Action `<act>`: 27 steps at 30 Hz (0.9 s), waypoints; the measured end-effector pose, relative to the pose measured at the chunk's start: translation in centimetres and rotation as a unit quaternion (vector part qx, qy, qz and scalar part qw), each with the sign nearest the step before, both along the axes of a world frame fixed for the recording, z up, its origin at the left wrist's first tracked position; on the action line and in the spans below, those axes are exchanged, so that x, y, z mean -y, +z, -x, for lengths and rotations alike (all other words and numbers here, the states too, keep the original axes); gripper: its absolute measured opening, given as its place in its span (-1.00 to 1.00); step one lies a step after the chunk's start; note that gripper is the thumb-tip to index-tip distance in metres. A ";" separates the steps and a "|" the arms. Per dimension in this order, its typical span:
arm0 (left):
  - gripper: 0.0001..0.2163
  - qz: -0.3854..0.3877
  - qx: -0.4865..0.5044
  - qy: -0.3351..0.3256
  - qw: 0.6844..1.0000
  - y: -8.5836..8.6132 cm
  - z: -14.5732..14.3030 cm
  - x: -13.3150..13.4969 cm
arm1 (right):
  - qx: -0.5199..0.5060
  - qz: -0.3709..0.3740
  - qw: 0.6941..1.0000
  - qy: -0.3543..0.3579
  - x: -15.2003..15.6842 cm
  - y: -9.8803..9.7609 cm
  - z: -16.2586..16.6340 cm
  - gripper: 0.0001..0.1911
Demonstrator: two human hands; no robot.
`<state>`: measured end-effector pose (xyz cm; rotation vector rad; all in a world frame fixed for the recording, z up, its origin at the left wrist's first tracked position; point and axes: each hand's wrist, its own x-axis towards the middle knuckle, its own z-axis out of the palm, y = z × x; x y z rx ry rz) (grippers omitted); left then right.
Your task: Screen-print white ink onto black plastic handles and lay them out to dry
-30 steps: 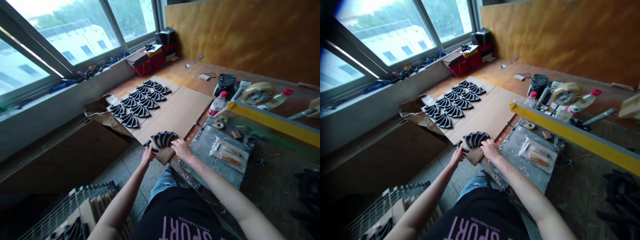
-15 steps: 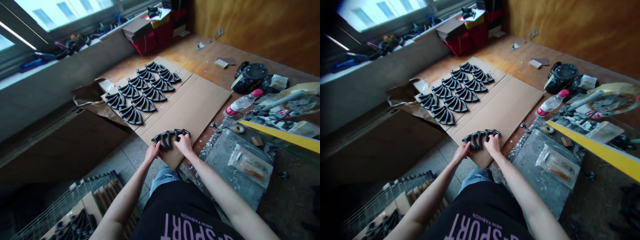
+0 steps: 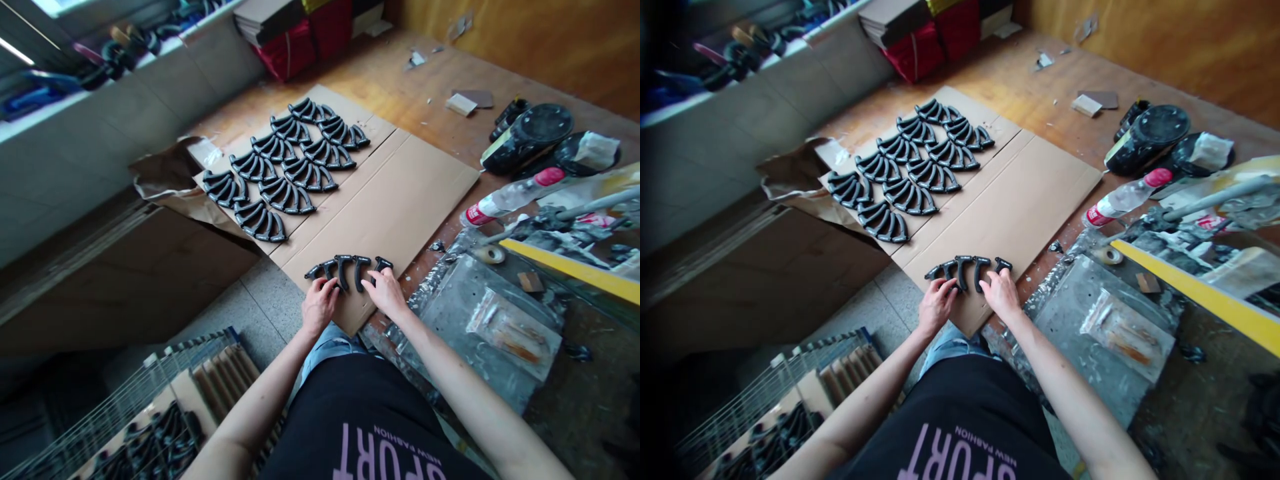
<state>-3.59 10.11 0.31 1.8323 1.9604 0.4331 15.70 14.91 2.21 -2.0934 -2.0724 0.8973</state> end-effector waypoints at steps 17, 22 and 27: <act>-0.63 0.041 -0.050 -0.088 0.994 0.8 1.0 -4.2 | -0.139 0.038 0.989 -0.026 0.2 -0.2 0.7 -0.60; -0.53 -0.015 -0.105 -0.046 0.993 1.4 -0.3 -2.1 | -0.166 0.057 0.983 -0.055 0.7 0.4 0.6 -0.53; -0.40 0.001 -0.109 -0.043 0.993 0.8 -4.3 -1.8 | -0.178 0.065 0.978 -0.086 0.9 0.9 0.7 -0.60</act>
